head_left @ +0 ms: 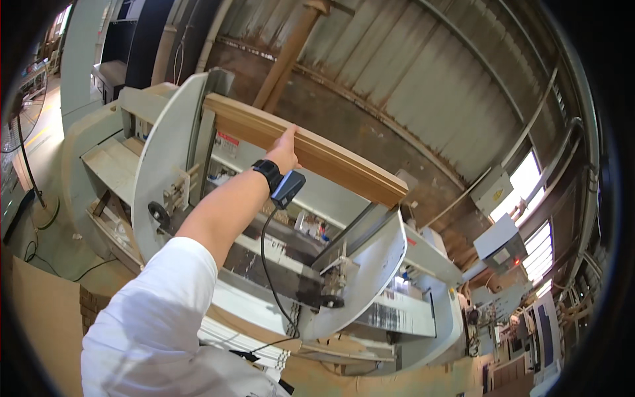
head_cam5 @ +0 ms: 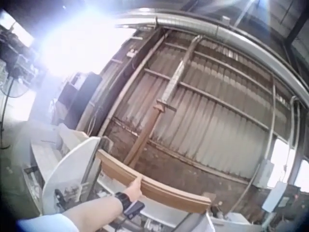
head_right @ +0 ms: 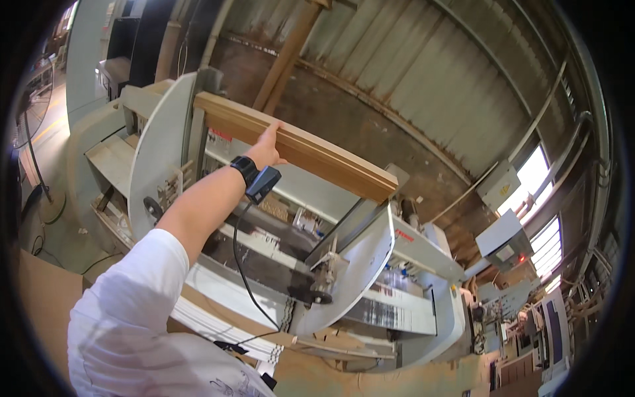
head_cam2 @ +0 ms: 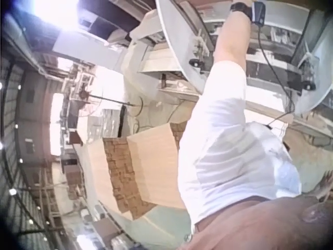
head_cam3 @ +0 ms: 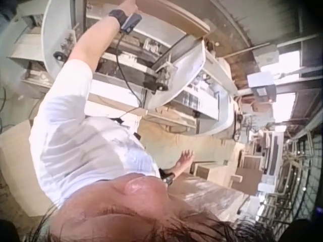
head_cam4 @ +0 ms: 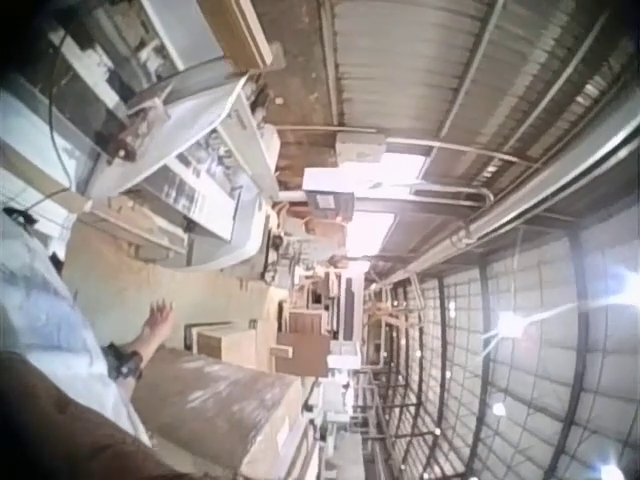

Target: The recorder loads wooden planks into a production machine and then uses a pallet jack to transport a loaded pallet through the warehouse.

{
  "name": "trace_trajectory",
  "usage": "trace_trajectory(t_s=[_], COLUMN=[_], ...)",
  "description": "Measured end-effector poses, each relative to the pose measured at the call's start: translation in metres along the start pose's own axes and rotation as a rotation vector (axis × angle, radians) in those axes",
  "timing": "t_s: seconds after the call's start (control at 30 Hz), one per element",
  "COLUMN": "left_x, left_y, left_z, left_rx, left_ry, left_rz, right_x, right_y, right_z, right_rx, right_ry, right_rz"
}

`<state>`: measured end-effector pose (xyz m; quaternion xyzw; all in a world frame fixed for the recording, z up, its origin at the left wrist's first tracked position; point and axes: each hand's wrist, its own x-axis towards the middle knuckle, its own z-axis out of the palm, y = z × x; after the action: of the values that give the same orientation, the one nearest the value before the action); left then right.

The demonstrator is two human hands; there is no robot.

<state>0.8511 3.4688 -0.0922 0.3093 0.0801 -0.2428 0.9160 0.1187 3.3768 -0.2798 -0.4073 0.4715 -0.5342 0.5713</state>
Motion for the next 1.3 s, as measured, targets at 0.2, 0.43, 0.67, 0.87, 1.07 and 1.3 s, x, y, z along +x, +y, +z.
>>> trace_trajectory(t_s=[0.2, 0.43, 0.67, 0.87, 1.07, 1.3], left_x=[0.013, 0.007, 0.009, 0.047, 0.033, 0.013], left_y=[-0.050, -0.111, -0.125, -0.161, -0.171, -0.153], left_z=[-0.057, -0.147, -0.153, -0.223, -0.207, -0.220], left_rx=[0.110, -0.032, 0.017, -0.111, 0.073, 1.056], left_ry=[0.284, 0.251, 0.298, 0.188, 0.478, 0.751], left_rz=[-0.009, -0.007, 0.066, 0.189, -0.023, 0.123], right_x=[0.001, -0.010, -0.001, 0.001, -0.003, 0.013], right_y=[0.015, 0.044, 0.063, 0.073, 0.065, 0.067], right_z=[0.002, -0.007, 0.009, 0.012, 0.001, 0.011], right_rx=[-0.050, -0.097, -0.137, -0.202, -0.228, -0.217], right_ry=[-0.042, -0.040, -0.171, -0.284, -0.218, -0.199], right_rz=[0.112, 0.306, 0.369, 0.428, 0.472, 0.504])
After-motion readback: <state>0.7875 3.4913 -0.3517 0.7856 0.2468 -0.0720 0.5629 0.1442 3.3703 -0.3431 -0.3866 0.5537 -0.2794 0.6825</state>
